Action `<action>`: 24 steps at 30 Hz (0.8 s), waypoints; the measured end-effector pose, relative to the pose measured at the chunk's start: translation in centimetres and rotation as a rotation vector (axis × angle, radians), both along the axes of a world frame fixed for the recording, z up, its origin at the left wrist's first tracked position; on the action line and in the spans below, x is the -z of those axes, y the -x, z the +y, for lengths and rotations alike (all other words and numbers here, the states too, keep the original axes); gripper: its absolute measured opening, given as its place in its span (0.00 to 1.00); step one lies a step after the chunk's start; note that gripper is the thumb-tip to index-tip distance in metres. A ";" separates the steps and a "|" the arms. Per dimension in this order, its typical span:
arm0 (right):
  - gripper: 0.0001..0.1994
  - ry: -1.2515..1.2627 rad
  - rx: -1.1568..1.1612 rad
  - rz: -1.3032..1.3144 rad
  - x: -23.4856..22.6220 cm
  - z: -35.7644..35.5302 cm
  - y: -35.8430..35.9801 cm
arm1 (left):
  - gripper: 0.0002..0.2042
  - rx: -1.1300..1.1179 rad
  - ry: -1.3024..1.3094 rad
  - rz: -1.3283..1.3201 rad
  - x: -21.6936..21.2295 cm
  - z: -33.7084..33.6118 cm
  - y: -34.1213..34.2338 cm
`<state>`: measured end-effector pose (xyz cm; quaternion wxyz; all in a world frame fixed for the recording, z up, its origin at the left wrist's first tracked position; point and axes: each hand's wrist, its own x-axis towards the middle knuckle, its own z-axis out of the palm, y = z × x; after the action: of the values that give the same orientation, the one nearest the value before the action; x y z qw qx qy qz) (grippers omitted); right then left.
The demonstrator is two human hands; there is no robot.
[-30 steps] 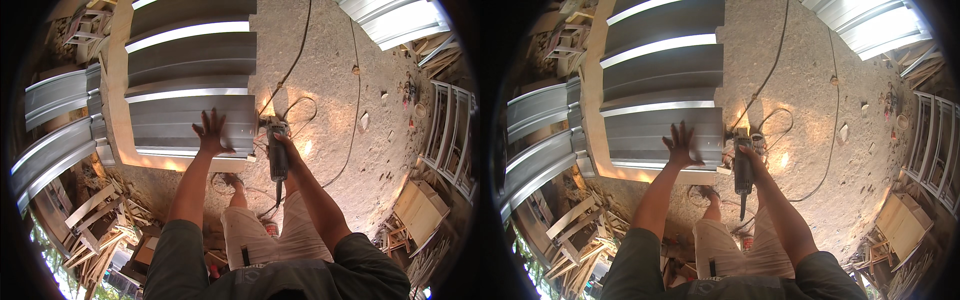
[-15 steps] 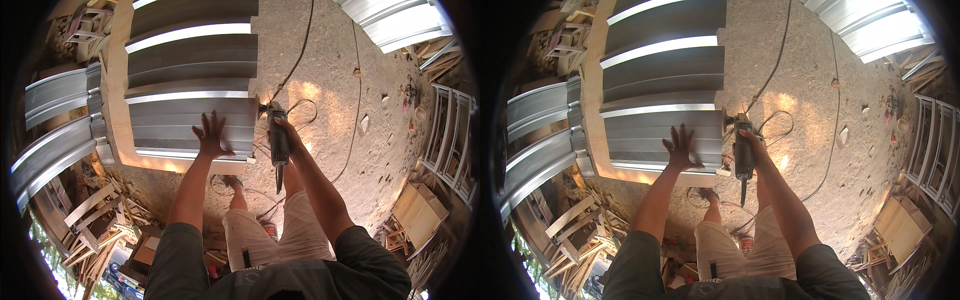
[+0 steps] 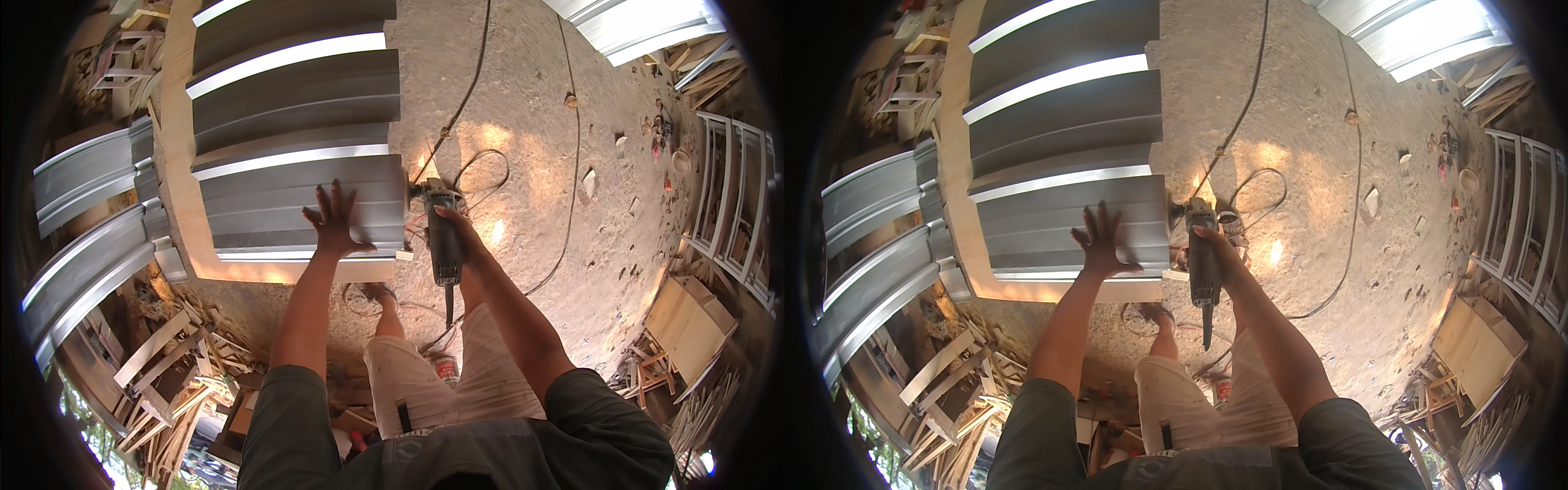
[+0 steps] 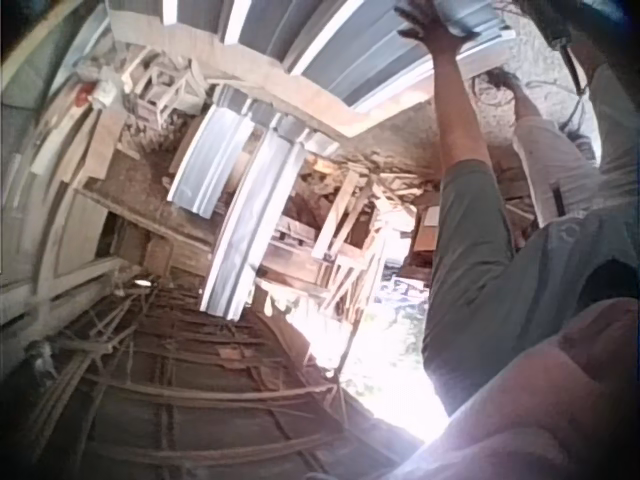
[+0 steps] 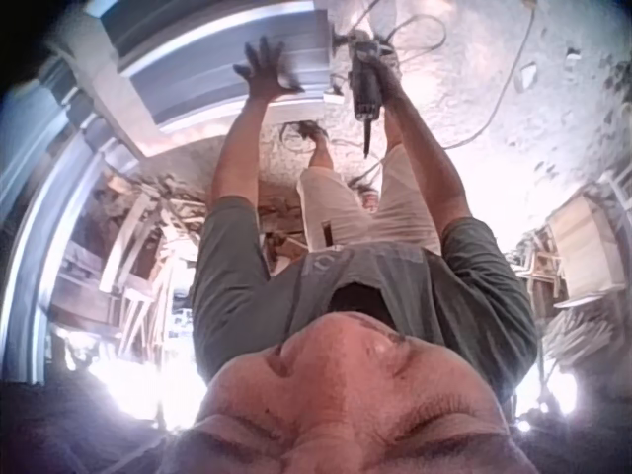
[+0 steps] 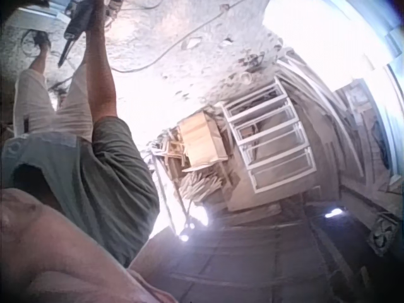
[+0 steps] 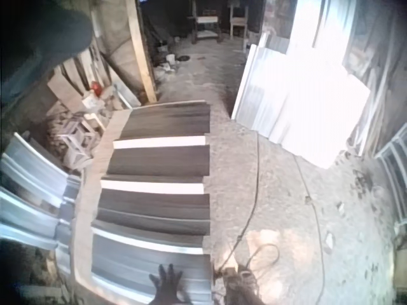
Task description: The person uses an angle grinder to cut sections of corrugated metal sheets resting on a wooden board. They lift the cut metal pieces and move them to a stack.
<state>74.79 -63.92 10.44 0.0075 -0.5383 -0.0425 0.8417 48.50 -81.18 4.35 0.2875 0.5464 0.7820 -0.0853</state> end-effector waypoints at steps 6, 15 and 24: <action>0.22 0.014 0.023 -0.047 -1.0 -3.1 -1.9 | 0.78 0.012 -0.028 0.016 0.8 -0.1 -0.3; 0.22 -0.011 0.027 -0.028 -6.4 -5.1 -2.5 | 0.77 0.014 -0.032 0.019 0.7 -0.5 -0.1; 0.22 0.253 0.072 -0.016 -1.8 -13.8 -8.3 | 0.77 -0.002 -0.019 0.002 0.5 -0.4 -0.2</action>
<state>83.13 -77.74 12.26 -0.0307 -0.5428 0.0835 0.8351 48.71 -81.56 3.90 0.2816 0.5481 0.7837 -0.0782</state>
